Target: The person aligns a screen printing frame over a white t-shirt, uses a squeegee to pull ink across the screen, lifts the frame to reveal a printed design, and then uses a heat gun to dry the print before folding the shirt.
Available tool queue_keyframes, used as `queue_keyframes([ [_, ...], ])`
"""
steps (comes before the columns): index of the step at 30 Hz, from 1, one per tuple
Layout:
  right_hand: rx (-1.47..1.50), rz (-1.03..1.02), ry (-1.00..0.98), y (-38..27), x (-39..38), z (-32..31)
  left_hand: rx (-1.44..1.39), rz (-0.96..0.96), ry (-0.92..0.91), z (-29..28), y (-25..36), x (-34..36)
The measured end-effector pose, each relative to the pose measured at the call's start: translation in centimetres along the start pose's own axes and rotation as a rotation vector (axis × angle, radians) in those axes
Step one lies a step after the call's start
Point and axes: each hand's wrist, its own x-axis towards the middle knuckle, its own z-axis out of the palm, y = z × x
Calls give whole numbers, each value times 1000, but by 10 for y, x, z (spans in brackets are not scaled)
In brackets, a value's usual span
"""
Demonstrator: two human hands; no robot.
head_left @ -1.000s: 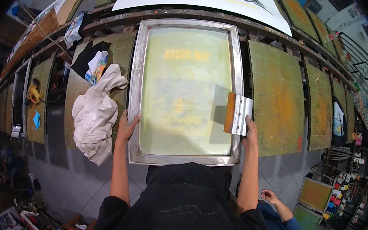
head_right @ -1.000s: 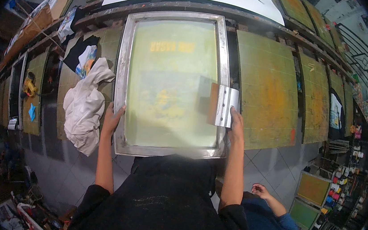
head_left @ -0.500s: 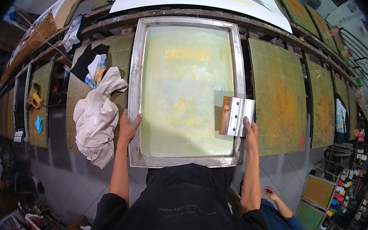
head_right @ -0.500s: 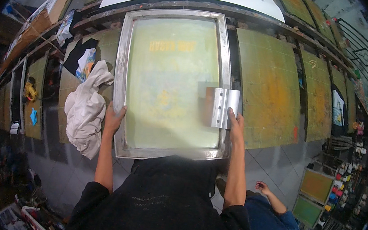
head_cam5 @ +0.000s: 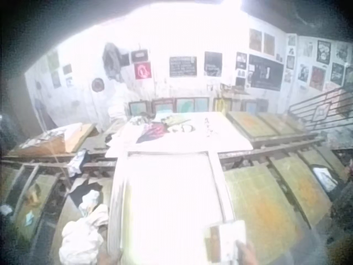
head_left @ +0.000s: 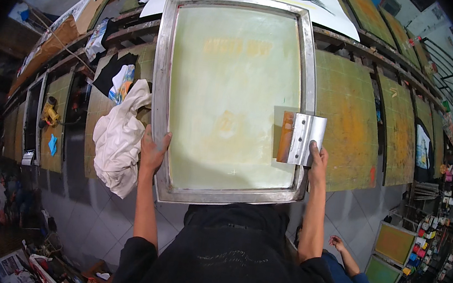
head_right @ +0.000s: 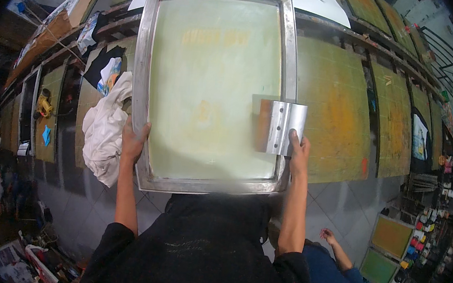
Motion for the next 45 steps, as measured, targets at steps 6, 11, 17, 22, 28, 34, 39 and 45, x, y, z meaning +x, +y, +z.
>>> queue_keyframes([
  [6,35,-90,-4,-35,6,-62,-151,105,-21,23,80,-13],
  [11,69,-180,95,-53,6,-145,-238,132,-95,78,158,-22],
  [17,68,-260,253,-61,-32,-239,-147,305,-149,155,200,-20],
  [22,80,-171,552,-49,-85,-304,-196,359,-272,209,240,-27],
  [28,21,-186,646,-55,-160,-346,-368,298,-577,266,259,-32],
  [34,-62,-126,864,-68,-192,-386,-345,296,-662,321,272,-59],
  [39,-131,-82,717,-85,-161,-422,-250,235,-660,359,277,-68],
  [45,-150,-80,686,-91,-71,-482,-191,198,-519,408,293,-75],
])
